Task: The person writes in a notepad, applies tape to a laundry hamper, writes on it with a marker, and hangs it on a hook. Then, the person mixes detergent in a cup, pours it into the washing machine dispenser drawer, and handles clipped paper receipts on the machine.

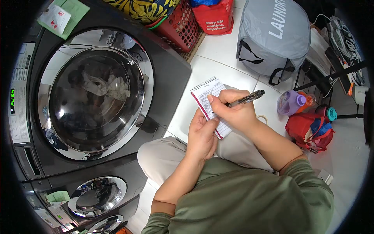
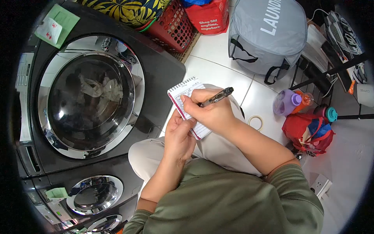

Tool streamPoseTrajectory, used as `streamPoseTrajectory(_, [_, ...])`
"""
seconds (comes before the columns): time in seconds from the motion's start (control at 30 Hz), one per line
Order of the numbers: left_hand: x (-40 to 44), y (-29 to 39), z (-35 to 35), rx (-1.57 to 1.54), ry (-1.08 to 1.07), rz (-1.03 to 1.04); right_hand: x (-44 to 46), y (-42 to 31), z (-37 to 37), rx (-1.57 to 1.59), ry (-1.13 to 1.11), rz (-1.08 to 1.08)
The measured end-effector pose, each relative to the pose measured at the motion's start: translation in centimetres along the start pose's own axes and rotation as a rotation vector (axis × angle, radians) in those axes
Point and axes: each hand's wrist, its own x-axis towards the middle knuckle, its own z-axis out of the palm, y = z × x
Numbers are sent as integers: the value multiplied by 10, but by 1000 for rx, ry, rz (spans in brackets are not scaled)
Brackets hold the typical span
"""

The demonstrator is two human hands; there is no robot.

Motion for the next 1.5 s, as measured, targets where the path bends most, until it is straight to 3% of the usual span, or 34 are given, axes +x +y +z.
streamPoseTrajectory(0.53, [-1, 2, 3, 22, 19, -13, 0, 5, -1, 123, 6, 59])
streamPoseTrajectory(0.83, [-1, 1, 2, -9, 14, 3, 2, 1, -4, -1, -48, -10])
streamPoseTrajectory(1.03, [-2, 3, 6, 8, 35, -4, 0, -1, -6, 206, 69, 169])
streamPoseTrajectory(1.5, [-1, 3, 3, -8, 0, -4, -2, 5, -2, 162, 73, 132])
